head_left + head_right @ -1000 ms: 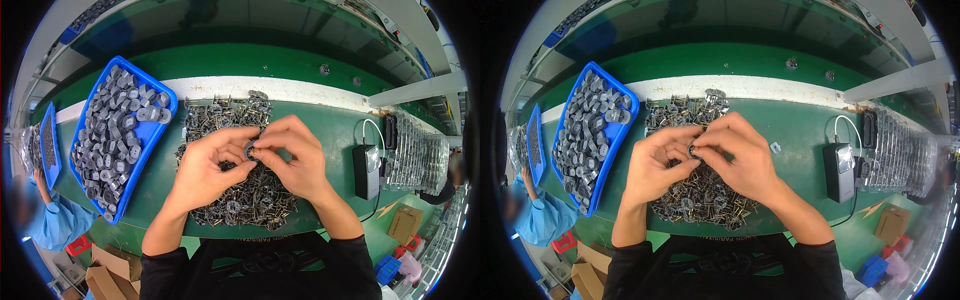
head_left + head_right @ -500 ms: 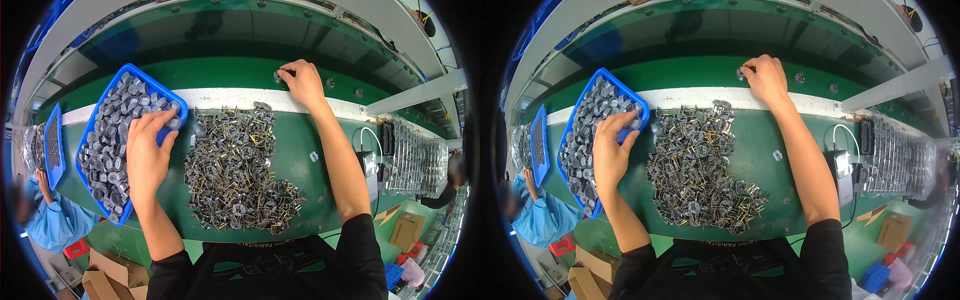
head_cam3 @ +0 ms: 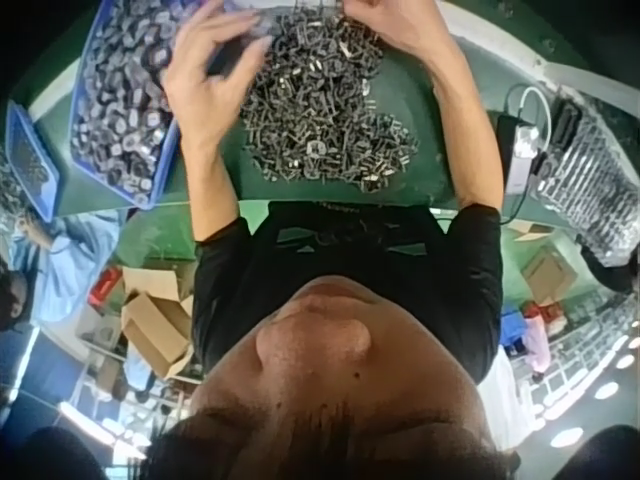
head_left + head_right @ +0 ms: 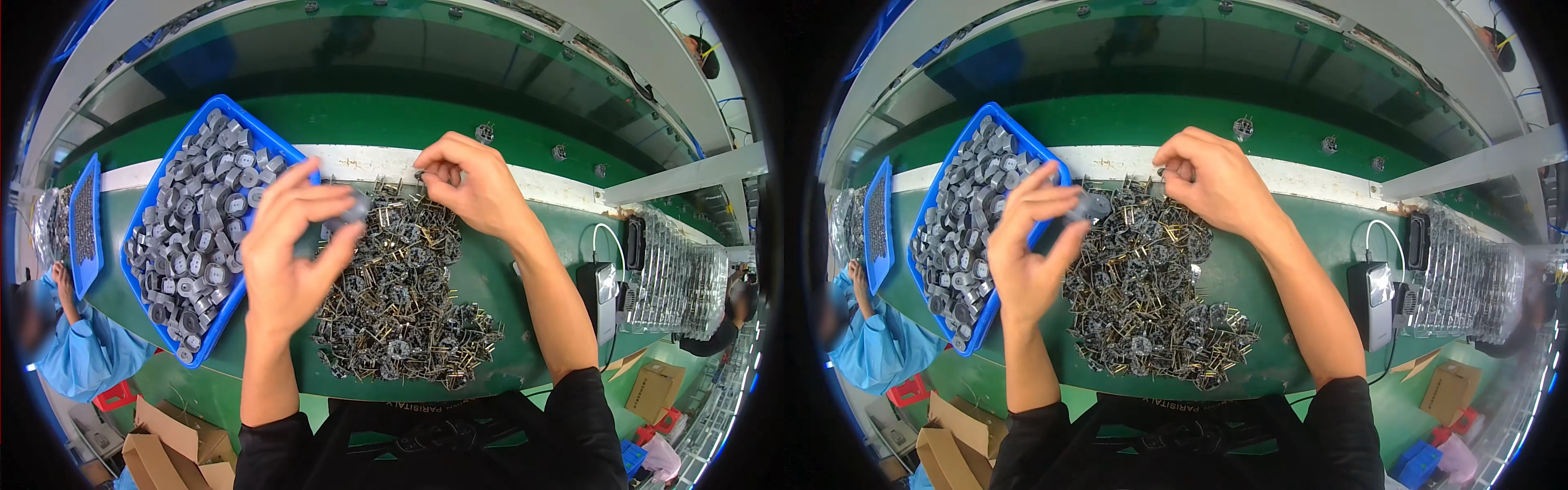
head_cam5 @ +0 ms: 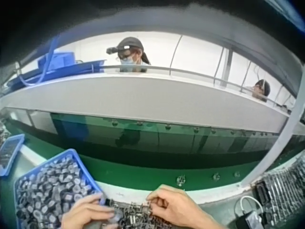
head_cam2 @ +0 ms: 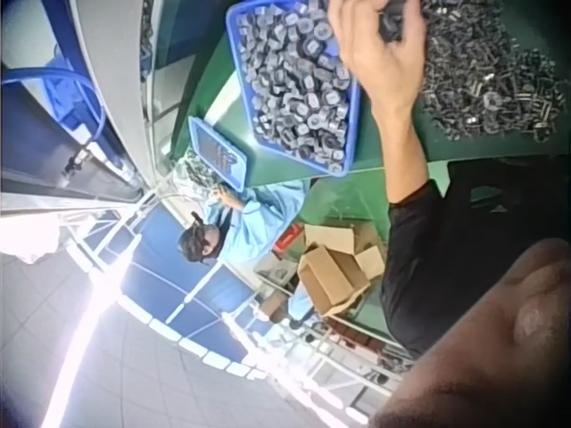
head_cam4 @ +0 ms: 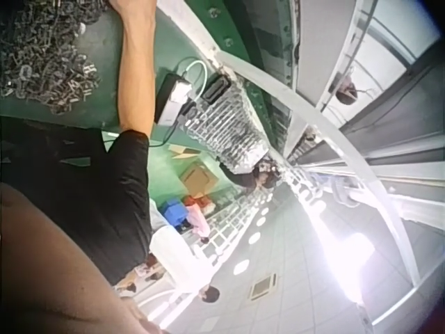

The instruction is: The person inserts small metal pins into grey plastic housings by hand, working on an assembly line conveyor.

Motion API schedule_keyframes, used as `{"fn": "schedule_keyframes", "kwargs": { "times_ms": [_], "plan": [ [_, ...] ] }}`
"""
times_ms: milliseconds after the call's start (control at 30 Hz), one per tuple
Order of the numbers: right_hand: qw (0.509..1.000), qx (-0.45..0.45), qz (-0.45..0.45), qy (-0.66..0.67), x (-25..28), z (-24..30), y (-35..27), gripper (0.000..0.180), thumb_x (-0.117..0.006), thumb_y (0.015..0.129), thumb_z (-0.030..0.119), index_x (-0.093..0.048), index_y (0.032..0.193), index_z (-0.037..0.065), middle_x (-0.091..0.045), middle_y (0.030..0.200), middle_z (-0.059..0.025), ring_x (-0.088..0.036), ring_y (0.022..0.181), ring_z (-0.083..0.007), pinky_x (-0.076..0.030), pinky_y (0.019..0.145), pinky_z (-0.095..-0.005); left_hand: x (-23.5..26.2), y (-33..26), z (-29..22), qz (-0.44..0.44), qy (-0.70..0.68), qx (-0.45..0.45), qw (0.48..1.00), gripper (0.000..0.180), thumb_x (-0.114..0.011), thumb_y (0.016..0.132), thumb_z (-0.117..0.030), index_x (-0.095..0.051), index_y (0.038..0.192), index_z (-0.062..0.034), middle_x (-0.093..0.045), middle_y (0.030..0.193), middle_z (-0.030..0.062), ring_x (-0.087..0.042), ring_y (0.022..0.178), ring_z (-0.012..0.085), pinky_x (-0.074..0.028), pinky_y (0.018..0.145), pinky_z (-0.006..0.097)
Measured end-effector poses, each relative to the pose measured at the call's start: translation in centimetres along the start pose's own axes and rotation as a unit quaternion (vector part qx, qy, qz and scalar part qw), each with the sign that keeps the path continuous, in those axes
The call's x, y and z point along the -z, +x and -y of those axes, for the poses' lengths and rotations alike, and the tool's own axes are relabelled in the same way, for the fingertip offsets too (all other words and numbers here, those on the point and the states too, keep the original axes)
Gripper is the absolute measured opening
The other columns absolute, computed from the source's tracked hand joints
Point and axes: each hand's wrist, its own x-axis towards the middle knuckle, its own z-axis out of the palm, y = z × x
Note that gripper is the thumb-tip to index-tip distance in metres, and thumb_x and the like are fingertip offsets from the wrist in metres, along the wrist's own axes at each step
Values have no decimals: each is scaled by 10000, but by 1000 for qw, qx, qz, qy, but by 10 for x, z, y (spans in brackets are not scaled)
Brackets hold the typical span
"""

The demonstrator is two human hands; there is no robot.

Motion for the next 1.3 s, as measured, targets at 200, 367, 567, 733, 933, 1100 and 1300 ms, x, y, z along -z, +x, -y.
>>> {"fn": "schedule_keyframes", "kwargs": {
  "times_ms": [200,367,567,733,933,1100,1300],
  "plan": [
    [920,-88,-28,381,4,14,-31,212,-588,836,-99,-665,1022,-33,-562,883,-15,-664,823,-133,-557,734,-252,-27,-14,-23,14,-339,243,909,401,-799,688,51,-681,1065,-16,-633,1033,97,-645,1036,215,-528,834,316],
    [888,-84,-59,448,-10,24,-47,181,-668,827,-81,-685,992,-9,-624,921,-43,-660,800,-120,-535,702,-236,-37,-15,-13,71,-231,179,954,401,-793,722,19,-705,1106,-54,-652,1017,73,-651,905,158,-529,767,272],
    [965,53,-145,210,-25,35,-49,143,-766,794,-11,-721,920,38,-608,896,-29,-574,719,-77,-435,561,-209,-43,-18,-19,83,-181,218,956,385,-802,709,4,-704,1078,-50,-692,874,90,-684,814,181,-538,732,288],
    [971,57,-119,199,-25,38,-47,128,-759,800,-2,-711,915,28,-586,882,-32,-573,704,-100,-457,560,-234,-47,-23,-17,76,-202,217,952,346,-800,719,-2,-677,1041,-37,-702,910,104,-704,846,206,-551,727,300],
    [983,-16,-60,172,-25,45,-45,159,-746,807,-23,-706,959,2,-600,918,-48,-592,774,-98,-484,606,-217,-48,-26,-15,53,-169,232,957,317,-804,720,-6,-593,954,-29,-708,906,93,-716,844,203,-562,727,303],
    [972,-78,-75,208,-28,49,-46,185,-756,812,34,-702,988,16,-625,870,-61,-615,701,-108,-491,571,-251,-50,-28,-15,8,-205,226,952,310,-800,723,-2,-594,952,-32,-712,903,89,-714,828,183,-559,726,292],
    [981,48,-135,133,-34,47,-45,206,-768,783,5,-721,983,22,-642,877,-65,-630,725,-129,-499,587,-249,-45,-25,-19,14,-216,266,939,298,-812,707,-15,-627,940,-13,-716,845,90,-706,789,147,-549,694,271]
  ]
}}
